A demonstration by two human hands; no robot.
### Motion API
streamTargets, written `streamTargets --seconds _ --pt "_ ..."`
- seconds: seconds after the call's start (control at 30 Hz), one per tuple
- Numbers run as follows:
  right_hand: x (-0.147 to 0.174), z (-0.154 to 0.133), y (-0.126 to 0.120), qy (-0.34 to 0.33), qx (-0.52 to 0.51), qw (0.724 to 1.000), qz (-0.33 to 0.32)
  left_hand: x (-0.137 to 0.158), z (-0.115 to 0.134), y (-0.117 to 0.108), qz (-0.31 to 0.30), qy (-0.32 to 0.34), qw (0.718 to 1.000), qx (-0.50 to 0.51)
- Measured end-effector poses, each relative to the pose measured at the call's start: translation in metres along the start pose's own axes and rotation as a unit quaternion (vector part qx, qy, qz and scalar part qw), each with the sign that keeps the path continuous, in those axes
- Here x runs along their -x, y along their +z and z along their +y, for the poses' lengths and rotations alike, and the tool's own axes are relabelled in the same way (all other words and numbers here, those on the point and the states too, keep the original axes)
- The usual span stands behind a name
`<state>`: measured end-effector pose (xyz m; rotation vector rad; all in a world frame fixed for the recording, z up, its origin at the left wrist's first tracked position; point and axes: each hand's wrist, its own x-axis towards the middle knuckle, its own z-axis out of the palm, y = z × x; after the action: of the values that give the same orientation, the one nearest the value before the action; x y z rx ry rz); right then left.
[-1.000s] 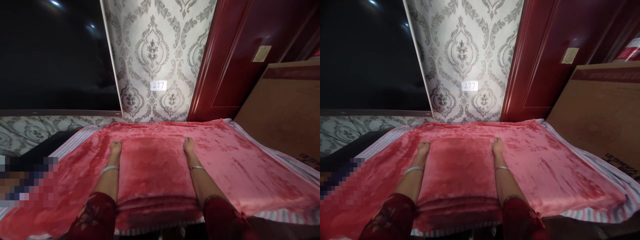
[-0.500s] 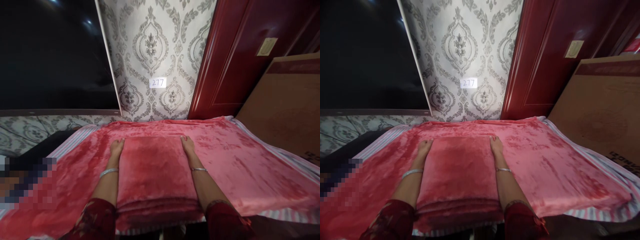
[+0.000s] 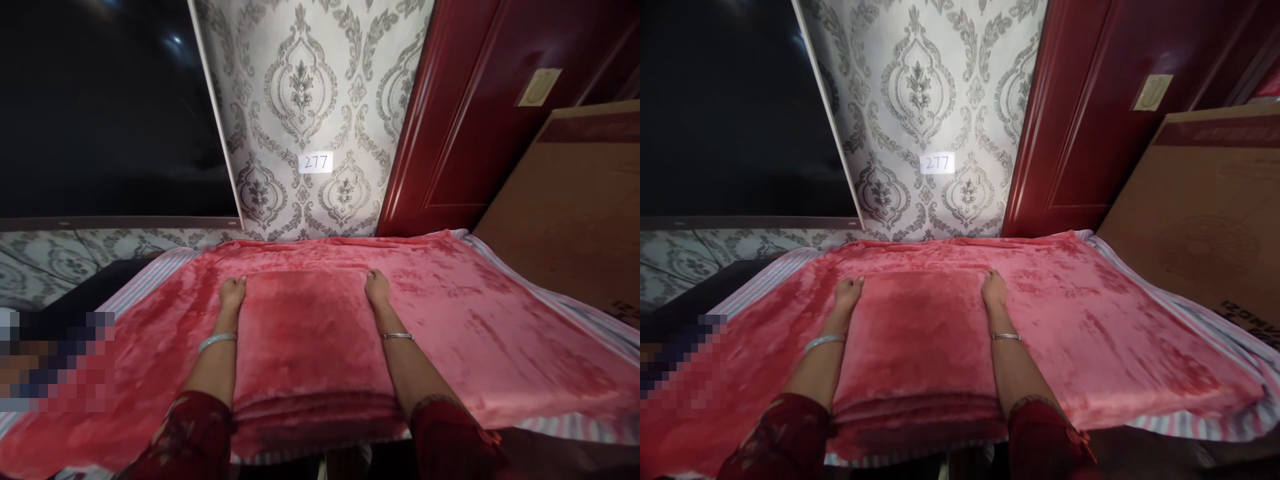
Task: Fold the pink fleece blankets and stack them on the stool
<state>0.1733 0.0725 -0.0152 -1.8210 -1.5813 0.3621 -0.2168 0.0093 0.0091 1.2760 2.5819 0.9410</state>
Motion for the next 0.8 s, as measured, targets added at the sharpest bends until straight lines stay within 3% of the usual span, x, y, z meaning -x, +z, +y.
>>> streamTargets --seconds 0.1,0.2,0.27,0.33,0.43,0.5,0.6,0.8 --pt "0.006 -0.018 -0.011 0.012 0.013 1.000 0.021 0.001 0.006 -0.008 0.003 0.007 1.000 -0.011" --pt "0.022 -0.045 -0.018 -0.072 0.033 0.997 0.020 0.011 0.022 -0.020 0.025 0.043 0.999 -0.013" --pt "0.041 -0.064 -0.017 -0.174 0.072 0.982 -0.010 0.028 0.038 -0.023 0.031 0.139 0.990 -0.023" --pt "0.063 -0.077 -0.010 -0.258 0.112 0.957 -0.065 0.053 0.052 -0.017 0.004 0.284 0.957 -0.057" --pt "0.089 -0.084 0.003 -0.301 0.147 0.931 -0.146 0.093 0.064 0.002 -0.093 0.397 0.901 -0.148" --pt "0.097 -0.082 0.009 -0.298 0.163 0.925 -0.171 0.111 0.064 0.015 -0.128 0.400 0.887 -0.193" --pt "0.096 -0.077 0.010 -0.299 0.176 0.921 -0.177 0.119 0.059 0.022 -0.132 0.394 0.882 -0.220" --pt "0.081 -0.056 -0.009 -0.239 0.217 0.933 -0.158 0.113 0.056 0.008 -0.127 0.388 0.889 -0.206"
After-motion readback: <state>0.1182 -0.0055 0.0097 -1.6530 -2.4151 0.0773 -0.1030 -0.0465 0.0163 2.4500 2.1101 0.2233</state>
